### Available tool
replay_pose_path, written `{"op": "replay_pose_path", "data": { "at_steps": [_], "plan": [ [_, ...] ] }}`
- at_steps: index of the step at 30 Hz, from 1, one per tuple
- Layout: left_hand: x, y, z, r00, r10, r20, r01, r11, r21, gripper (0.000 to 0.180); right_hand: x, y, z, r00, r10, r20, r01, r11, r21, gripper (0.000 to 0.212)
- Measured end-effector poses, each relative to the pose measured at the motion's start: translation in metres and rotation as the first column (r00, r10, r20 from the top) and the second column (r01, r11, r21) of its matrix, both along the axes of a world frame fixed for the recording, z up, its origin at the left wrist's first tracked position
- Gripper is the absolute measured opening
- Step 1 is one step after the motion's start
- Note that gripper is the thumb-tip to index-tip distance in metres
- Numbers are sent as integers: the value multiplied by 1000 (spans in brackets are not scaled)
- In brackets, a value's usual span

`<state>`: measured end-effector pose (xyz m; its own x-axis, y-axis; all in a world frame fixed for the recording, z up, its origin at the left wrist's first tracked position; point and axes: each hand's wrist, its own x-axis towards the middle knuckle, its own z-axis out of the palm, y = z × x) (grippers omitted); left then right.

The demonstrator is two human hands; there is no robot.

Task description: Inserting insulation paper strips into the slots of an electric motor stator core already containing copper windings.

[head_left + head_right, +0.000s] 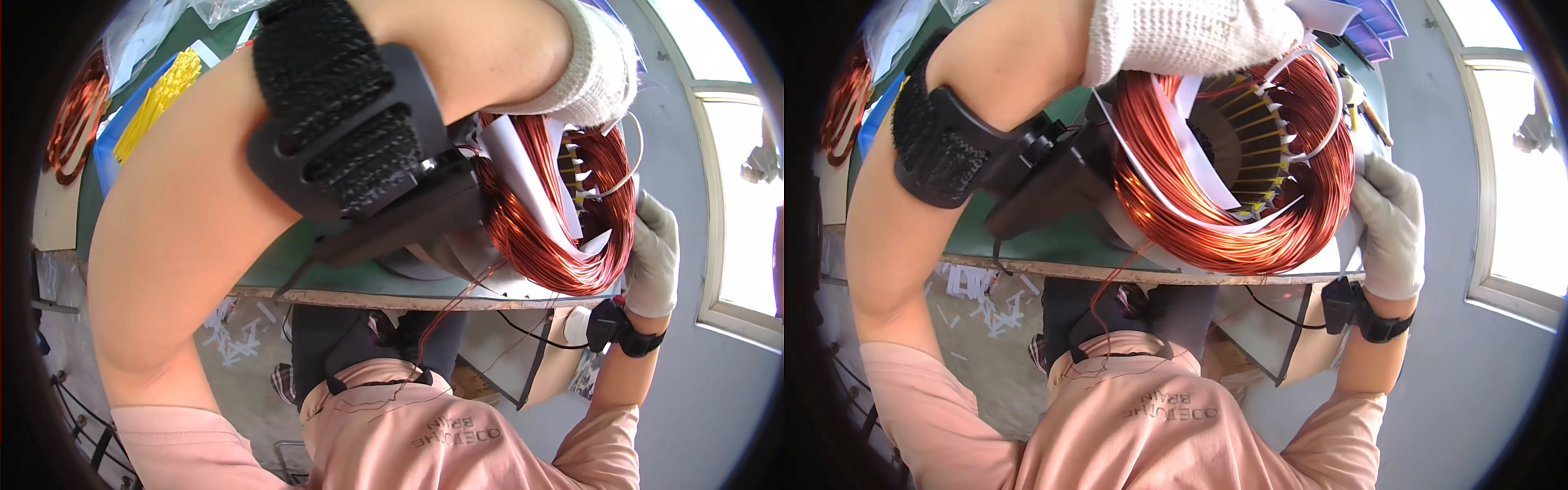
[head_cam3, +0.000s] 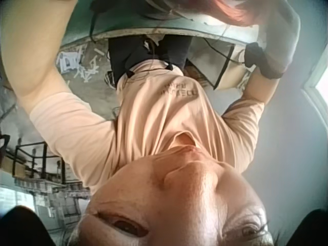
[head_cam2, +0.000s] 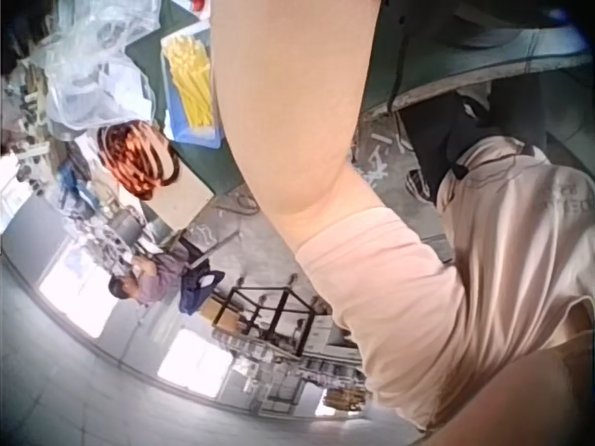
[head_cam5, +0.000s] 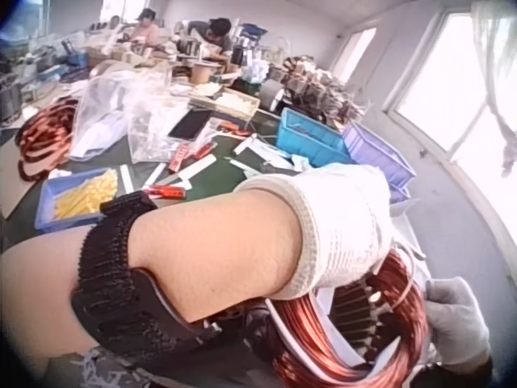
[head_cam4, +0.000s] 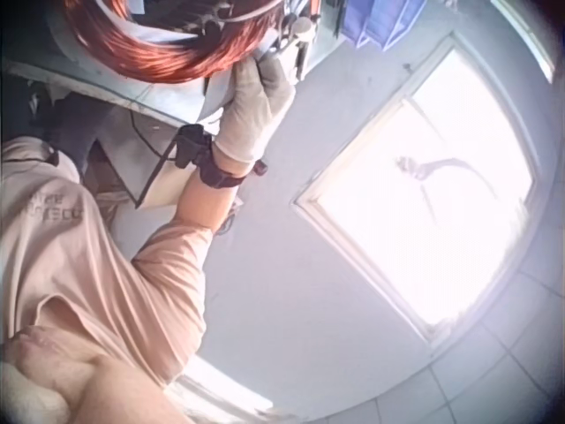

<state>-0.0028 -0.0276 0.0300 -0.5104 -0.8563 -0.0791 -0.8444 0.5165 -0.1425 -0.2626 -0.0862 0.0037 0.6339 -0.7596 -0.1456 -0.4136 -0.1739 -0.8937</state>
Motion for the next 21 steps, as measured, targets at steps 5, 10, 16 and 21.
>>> {"op": "replay_pose_path", "data": {
  "at_steps": [5,10,16,21],
  "plan": [
    [4,19,-12,981,39,-191,-82,972,-222,24,22,16,-7,985,-85,152,80,996,43,19],
    [-4,14,-16,945,187,-267,-221,970,-101,24,17,24,-17,978,-134,163,147,986,-77,28],
    [1,10,10,999,10,41,-8,999,-43,20,27,22,-15,979,-154,136,174,974,-144,25],
    [1,18,-17,988,27,-153,-71,955,-288,21,22,27,-3,981,-179,77,191,963,-190,27]
  ]
}}
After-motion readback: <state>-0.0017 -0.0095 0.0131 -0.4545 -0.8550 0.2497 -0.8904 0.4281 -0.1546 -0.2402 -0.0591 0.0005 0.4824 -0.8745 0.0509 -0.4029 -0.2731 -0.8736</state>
